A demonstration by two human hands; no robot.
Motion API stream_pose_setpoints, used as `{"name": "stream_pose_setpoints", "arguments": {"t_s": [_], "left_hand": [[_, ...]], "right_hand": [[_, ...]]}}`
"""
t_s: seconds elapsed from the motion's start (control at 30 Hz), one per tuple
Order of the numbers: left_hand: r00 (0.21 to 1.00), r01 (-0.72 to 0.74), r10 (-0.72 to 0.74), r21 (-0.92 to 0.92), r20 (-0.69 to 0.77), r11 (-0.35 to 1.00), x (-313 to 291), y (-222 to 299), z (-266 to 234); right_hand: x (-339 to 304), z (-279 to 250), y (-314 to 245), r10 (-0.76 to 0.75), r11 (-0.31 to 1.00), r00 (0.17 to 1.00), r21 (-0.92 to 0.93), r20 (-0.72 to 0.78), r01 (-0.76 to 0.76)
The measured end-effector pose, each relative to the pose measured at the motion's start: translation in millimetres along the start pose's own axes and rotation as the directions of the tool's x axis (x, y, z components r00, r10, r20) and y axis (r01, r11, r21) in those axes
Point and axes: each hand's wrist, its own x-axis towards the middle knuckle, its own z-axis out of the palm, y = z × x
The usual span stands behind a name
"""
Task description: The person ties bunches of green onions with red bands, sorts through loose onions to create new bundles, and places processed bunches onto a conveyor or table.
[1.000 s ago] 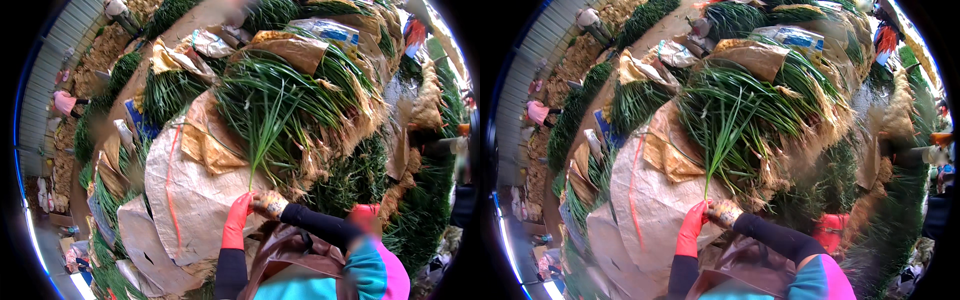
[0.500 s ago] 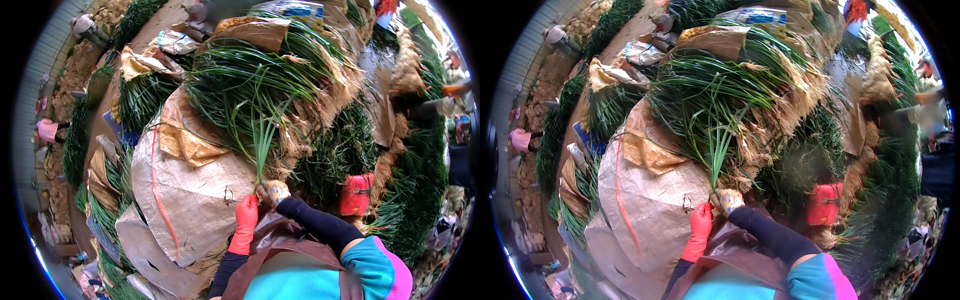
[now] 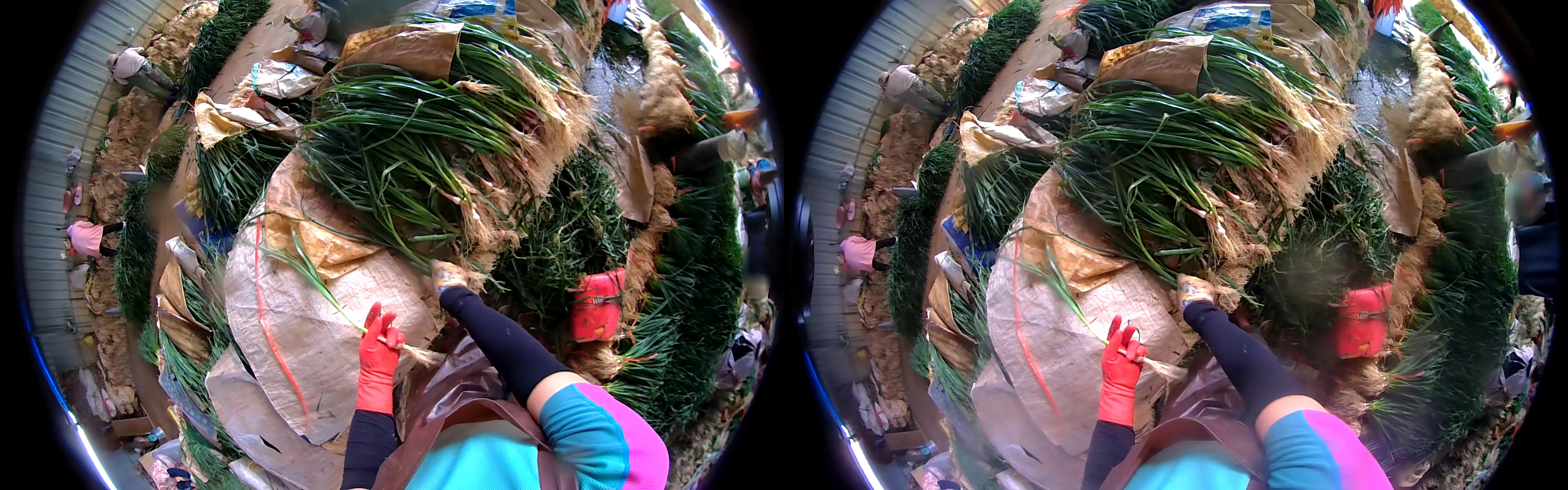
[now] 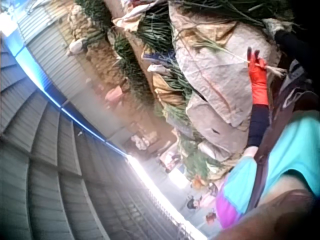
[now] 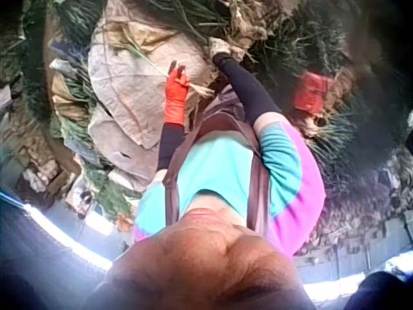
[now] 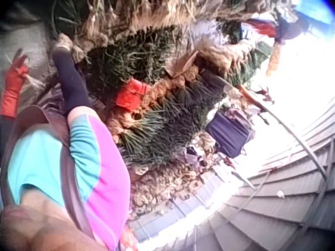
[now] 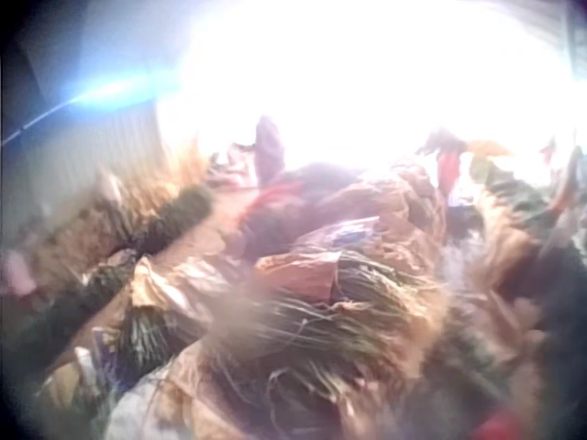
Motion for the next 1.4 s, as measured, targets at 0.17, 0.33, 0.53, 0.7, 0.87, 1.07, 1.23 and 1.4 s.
{"name": "stream_pose_setpoints", "arguments": {"t_s": [0.17, 0.33, 0.53, 0.7, 0.87, 1.07, 1.23, 1.4], "left_hand": [[0.987, 0.119, -0.063, 0.406, -0.147, 0.906, 13.8, 7.7, 1.2], [0.965, 0.249, -0.246, 0.595, -0.087, 0.764, 11.3, 10.3, 13.3], [0.948, 0.268, -0.319, 0.511, 0.011, 0.816, 0.9, -13.6, 24.2], [0.986, 0.162, -0.155, 0.592, -0.063, 0.789, -9.9, -24.9, 38.9], [0.982, 0.181, -0.093, 0.66, -0.166, 0.729, -15.5, -29.1, 30.2], [0.977, 0.167, 0.037, 0.862, -0.21, 0.479, -23.2, -39.6, 34.6], [0.976, 0.187, -0.004, 0.835, -0.216, 0.517, -26.8, -61.4, 12.4], [0.981, 0.193, -0.136, 0.684, -0.137, 0.703, -28.6, -74.0, 12.7]], "right_hand": [[-24.0, 15.8, -7.7, -0.371, 0.89, 0.917, 0.339, 0.148, 0.305], [-88.5, -14.8, 14.4, -0.522, 0.813, 0.737, 0.512, 0.429, 0.277], [-100.2, 5.2, 39.4, -0.329, 0.529, 0.865, 0.833, 0.378, -0.163], [-70.7, 16.5, 19.6, 0.003, 0.077, 1.0, 0.997, 0.0, 0.0], [-30.3, 4.4, 2.7, 0.272, -0.305, 0.96, 0.952, 0.065, 0.022], [-55.2, -10.7, -21.9, -0.18, 0.921, 0.983, 0.345, -0.029, 0.179], [-98.7, -9.7, -5.0, -0.183, 0.912, 0.964, 0.332, -0.191, 0.239], [-122.2, 10.8, 40.5, -0.231, 0.891, 0.967, 0.375, -0.109, 0.256]]}}
